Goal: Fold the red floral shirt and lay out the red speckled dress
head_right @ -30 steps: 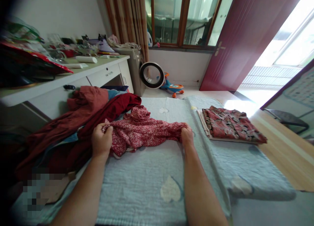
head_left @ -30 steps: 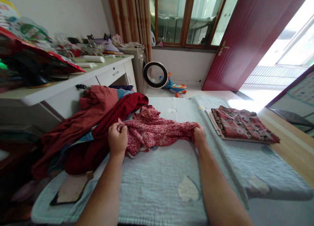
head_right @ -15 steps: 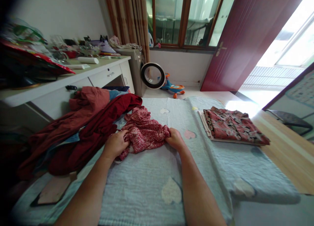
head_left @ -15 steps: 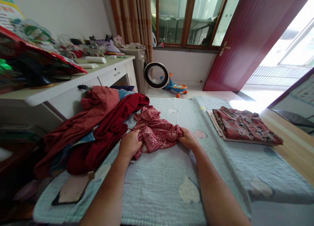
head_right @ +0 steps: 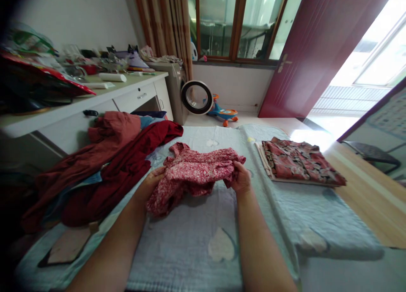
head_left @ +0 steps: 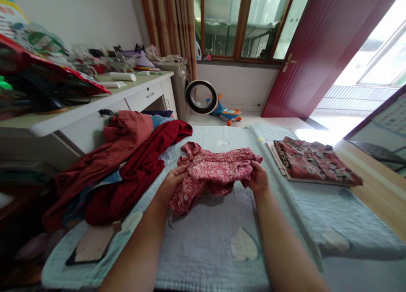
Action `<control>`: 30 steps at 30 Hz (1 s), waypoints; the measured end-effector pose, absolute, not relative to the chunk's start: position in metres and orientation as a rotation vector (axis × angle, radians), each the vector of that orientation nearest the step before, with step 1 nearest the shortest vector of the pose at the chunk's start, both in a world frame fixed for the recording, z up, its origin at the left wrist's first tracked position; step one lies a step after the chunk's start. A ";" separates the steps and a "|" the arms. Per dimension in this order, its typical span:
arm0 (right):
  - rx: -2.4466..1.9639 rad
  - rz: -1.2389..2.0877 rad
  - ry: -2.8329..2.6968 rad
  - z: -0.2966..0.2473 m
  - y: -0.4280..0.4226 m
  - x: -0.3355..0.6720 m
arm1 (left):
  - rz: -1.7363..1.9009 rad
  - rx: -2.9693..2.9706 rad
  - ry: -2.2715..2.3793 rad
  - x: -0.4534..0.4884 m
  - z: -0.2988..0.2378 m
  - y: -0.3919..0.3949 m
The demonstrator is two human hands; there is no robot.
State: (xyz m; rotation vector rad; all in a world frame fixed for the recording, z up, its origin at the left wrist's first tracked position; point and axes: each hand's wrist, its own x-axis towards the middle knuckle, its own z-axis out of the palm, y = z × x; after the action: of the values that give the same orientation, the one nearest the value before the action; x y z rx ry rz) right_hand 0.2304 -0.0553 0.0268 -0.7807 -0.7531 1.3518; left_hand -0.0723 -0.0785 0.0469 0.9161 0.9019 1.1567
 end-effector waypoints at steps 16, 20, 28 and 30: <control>-1.389 0.771 -1.672 0.001 -0.051 0.186 | 1.321 1.853 1.625 -0.066 0.024 -0.069; -1.358 0.682 -1.678 -0.005 -0.052 0.166 | 1.183 1.962 1.641 -0.061 0.018 -0.067; -0.994 1.107 -1.229 0.007 -0.048 0.147 | 1.403 1.421 1.122 -0.057 0.028 -0.065; -0.914 1.203 -1.061 0.014 -0.049 0.157 | 1.394 1.288 1.053 -0.058 0.034 -0.067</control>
State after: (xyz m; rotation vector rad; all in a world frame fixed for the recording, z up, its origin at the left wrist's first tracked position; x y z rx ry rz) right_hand 0.1569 -0.0488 0.0140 -0.9141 -1.0612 1.2034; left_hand -0.0576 -0.0671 0.0336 1.2883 1.0528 1.3938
